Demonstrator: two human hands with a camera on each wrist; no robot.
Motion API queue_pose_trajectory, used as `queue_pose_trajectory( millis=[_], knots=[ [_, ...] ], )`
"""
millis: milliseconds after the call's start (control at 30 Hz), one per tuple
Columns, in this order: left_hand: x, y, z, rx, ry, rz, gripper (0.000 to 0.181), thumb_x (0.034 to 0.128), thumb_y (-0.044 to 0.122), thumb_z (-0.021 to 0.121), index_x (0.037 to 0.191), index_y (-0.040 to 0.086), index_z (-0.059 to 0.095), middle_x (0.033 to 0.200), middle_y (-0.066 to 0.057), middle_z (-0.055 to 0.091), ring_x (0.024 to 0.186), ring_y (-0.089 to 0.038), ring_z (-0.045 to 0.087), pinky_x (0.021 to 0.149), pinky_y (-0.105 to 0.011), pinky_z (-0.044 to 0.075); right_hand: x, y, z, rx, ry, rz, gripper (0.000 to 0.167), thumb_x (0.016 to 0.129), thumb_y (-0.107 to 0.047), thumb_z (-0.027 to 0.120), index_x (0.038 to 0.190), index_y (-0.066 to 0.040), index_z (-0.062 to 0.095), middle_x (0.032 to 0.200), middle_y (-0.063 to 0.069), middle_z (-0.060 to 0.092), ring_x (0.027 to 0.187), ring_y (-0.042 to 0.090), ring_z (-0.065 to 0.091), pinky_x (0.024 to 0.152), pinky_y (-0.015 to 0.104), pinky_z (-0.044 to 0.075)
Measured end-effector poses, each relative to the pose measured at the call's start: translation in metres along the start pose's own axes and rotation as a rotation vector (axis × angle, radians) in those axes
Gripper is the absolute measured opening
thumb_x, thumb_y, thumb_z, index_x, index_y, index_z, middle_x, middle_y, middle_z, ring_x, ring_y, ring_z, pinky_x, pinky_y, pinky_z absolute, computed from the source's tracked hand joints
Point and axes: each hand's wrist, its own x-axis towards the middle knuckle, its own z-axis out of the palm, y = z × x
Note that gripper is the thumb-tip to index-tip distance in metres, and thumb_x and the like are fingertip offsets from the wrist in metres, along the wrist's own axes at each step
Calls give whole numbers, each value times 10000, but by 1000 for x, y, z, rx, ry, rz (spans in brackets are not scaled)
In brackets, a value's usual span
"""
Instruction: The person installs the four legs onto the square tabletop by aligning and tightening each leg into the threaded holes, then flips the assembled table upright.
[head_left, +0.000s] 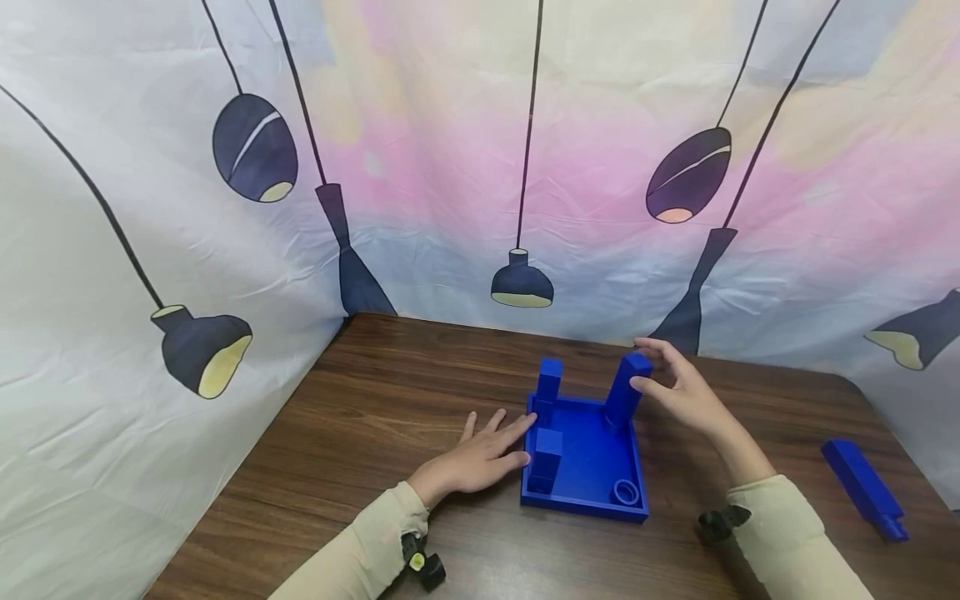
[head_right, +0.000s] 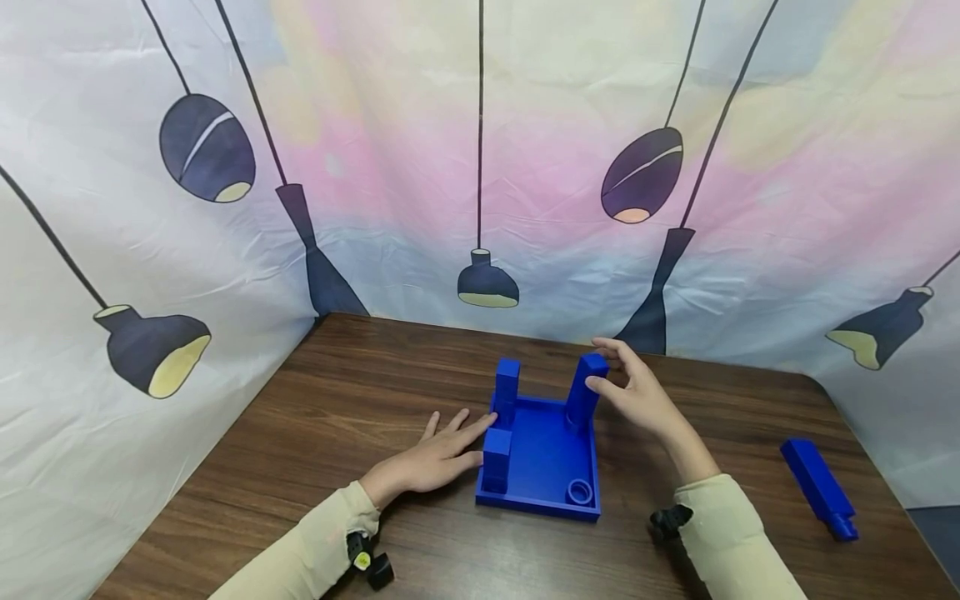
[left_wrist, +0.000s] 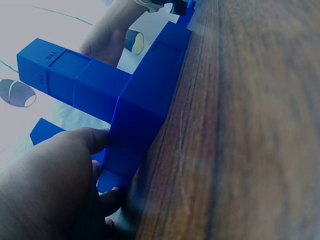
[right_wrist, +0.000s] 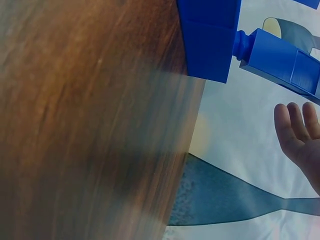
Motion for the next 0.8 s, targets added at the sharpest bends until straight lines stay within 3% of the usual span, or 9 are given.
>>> queue_pose_trajectory(
  millis=[300, 567, 800],
  knots=[
    [1, -1, 0, 7, 2, -3, 666, 1119, 540, 401, 1709, 305, 199, 1724, 21, 275, 1630, -302, 58, 1239, -639, -116, 2, 0, -1, 15, -13, -3, 574, 1013, 25, 649, 1547, 25, 438, 1375, 273, 581, 1176, -42, 525, 916, 150, 484],
    [1, 0, 0, 1, -1, -1, 666, 1121, 527, 411, 1709, 294, 202, 1724, 13, 276, 1628, -321, 58, 1236, -645, -119, 1, 2, 1, 42, 4, -10, 549, 1010, 28, 658, 1523, 37, 459, 1245, 248, 613, 1050, 17, 609, 842, 173, 522],
    [1, 1, 0, 5, -1, -3, 666, 1121, 526, 411, 1709, 294, 202, 1724, 10, 277, 1628, -320, 59, 1236, -645, -119, 0, 5, 0, 46, 7, -30, 564, 998, 47, 665, 1522, 40, 457, 1263, 238, 601, 1076, -6, 598, 872, 148, 501]
  ],
)
